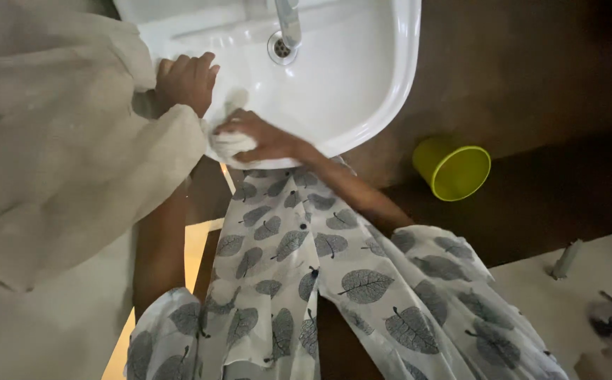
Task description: Cleaning a bathroom sink using a cloth.
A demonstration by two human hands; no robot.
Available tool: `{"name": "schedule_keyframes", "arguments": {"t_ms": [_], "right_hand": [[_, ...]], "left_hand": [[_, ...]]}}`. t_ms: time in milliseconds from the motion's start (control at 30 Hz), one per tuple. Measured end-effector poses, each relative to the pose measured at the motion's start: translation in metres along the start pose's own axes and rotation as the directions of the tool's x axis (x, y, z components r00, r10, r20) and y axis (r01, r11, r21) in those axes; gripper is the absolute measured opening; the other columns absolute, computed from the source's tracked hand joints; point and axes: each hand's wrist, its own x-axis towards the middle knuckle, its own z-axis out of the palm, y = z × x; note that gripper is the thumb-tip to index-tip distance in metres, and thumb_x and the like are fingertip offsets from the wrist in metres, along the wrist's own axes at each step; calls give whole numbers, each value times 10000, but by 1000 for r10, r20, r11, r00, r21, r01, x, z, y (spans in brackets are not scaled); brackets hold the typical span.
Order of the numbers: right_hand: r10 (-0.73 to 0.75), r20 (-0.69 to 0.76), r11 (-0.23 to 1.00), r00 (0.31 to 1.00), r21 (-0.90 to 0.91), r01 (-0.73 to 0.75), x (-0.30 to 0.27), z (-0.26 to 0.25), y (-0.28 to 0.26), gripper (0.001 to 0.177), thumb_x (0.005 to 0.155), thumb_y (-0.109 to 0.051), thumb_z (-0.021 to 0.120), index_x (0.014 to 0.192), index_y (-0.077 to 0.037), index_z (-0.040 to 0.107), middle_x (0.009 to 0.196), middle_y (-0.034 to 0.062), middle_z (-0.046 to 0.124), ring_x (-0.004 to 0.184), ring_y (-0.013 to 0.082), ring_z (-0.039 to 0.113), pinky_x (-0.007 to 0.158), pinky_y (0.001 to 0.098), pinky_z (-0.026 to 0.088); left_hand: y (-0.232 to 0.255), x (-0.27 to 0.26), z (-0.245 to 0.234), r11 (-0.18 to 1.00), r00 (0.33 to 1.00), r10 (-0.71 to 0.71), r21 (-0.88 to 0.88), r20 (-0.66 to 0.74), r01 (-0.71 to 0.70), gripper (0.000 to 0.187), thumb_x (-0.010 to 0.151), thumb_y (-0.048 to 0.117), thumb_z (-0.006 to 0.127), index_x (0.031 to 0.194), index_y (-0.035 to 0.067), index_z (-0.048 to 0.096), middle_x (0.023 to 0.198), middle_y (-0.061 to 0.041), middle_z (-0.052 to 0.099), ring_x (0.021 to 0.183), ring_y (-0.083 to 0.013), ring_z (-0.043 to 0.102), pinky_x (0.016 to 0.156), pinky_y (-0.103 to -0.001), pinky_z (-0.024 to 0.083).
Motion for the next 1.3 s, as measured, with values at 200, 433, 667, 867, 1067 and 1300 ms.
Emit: {"name": "schedule_keyframes", "arguments": {"t_ms": [200,433,667,867,1067,1300], "right_hand": [[171,-6,984,985,51,-170,-43,-28,22,624,696,-268,892,1275,-130,703,1401,180,566,1350,376,443,1183,507,283],[111,-447,491,888,-752,-440,-88,-134,109,530,797,-73,849,1293,-109,666,1411,157,567,1329,369,492,1108,521,410],[113,-689,867,716,-285,-410,-3,-46,100,856,825,-124,875,1555,-77,431,1665,165,244,1555,383,178,1284,528,198],[-19,-284,962,959,257,96,23,16,10,623,824,-110,847,1408,-82,631,1595,150,505,1539,344,409,1289,453,355],[32,108,984,994,171,-51,-37,-52,20,646,729,-193,872,1332,-68,678,1442,153,604,1373,338,536,1207,494,360],[-91,-533,614,841,-695,-374,-71,-88,95,573,814,-200,942,1284,-58,648,1551,279,440,1440,448,433,1171,535,402]], "left_hand": [[3,-1,-3,999,999,43,28,2,-43,181,1137,294,696,1203,131,650,889,26,657,905,-176,619,850,-374,406],[0,-5,6,996,999,-31,87,18,29,199,1133,322,658,1186,130,649,904,24,672,903,-158,626,886,-365,418],[1,-7,7,995,999,-22,100,24,20,190,1171,318,652,1197,130,639,899,20,658,909,-160,620,898,-362,411],[-3,-8,6,1000,1000,-3,22,-23,4,151,1142,259,632,1220,130,630,947,12,671,953,-178,624,924,-373,409],[-2,-9,10,1000,999,-9,-3,-30,9,167,1148,251,631,1237,110,634,946,3,686,981,-187,624,950,-384,410],[-7,-10,14,998,998,-9,-55,-61,6,196,1155,244,664,1269,91,622,984,-1,705,969,-185,626,949,-403,421]]}}
